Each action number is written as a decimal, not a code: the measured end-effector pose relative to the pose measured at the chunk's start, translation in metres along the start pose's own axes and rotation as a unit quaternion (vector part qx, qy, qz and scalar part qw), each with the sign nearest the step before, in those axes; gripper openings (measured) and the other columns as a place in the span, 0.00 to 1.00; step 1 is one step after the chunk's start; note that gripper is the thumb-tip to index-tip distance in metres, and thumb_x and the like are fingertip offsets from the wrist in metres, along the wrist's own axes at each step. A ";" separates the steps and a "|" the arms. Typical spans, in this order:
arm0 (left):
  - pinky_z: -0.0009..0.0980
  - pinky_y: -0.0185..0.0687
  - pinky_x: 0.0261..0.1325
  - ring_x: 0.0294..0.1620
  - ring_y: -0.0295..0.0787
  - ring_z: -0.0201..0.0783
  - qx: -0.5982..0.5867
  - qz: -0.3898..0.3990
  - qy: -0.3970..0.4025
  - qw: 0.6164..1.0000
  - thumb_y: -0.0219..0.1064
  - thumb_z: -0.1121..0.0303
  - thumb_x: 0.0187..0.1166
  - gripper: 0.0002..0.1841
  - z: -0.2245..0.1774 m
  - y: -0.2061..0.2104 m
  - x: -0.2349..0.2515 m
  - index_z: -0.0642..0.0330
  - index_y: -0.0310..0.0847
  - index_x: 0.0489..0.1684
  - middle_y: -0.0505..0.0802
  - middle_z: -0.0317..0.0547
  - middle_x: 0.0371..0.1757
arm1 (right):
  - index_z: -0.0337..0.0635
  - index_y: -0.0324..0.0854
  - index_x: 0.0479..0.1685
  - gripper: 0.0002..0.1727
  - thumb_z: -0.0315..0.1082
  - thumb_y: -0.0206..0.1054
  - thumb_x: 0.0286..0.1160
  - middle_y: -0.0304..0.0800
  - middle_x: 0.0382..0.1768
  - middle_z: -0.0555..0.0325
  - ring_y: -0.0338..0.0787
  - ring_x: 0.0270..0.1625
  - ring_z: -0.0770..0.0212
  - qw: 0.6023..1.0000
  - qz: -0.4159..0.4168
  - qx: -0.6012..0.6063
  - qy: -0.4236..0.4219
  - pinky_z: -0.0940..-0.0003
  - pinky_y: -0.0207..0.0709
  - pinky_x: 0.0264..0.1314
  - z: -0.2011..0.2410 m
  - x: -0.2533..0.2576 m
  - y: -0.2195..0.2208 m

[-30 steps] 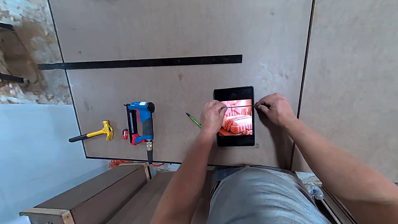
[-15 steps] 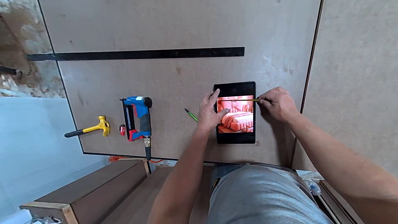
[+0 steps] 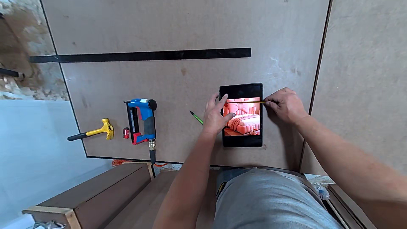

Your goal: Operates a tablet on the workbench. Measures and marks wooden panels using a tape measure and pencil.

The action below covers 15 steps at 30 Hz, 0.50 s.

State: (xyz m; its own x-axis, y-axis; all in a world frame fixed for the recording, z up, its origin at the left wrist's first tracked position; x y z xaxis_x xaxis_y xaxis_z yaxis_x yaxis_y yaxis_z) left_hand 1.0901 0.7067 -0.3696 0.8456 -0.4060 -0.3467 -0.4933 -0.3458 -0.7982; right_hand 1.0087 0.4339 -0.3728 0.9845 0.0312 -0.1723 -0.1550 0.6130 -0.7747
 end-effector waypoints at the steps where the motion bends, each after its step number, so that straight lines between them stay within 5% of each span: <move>1: 0.54 0.63 0.87 0.91 0.59 0.52 0.003 0.002 0.002 1.000 0.82 0.46 0.65 0.42 0.000 0.000 0.000 0.36 0.73 0.86 0.65 0.46 0.92 | 0.57 0.93 0.50 0.15 0.47 0.60 0.87 0.95 0.53 0.63 0.86 0.67 0.54 1.000 0.001 -0.002 -0.001 0.48 0.74 0.71 0.000 0.000 0.000; 15: 0.51 0.60 0.89 0.92 0.57 0.48 0.010 0.024 0.018 1.000 0.83 0.44 0.62 0.48 0.008 0.001 0.001 0.39 0.68 0.89 0.62 0.42 0.93 | 0.57 0.93 0.50 0.15 0.47 0.59 0.88 0.95 0.53 0.63 0.86 0.67 0.55 1.000 0.005 -0.014 0.002 0.50 0.74 0.72 0.002 0.006 0.002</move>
State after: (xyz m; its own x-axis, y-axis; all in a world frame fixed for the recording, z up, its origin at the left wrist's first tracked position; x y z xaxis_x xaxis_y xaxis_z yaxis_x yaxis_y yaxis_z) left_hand 1.0922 0.7125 -0.3743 0.8131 -0.4513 -0.3677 -0.5286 -0.3078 -0.7911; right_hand 1.0147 0.4365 -0.3740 0.9827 0.0346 -0.1821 -0.1671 0.5907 -0.7894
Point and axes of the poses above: each hand's wrist, its own x-axis towards the middle knuckle, its own y-axis out of the palm, z = x × y, the point moved 6 cm from there along x, towards the middle knuckle
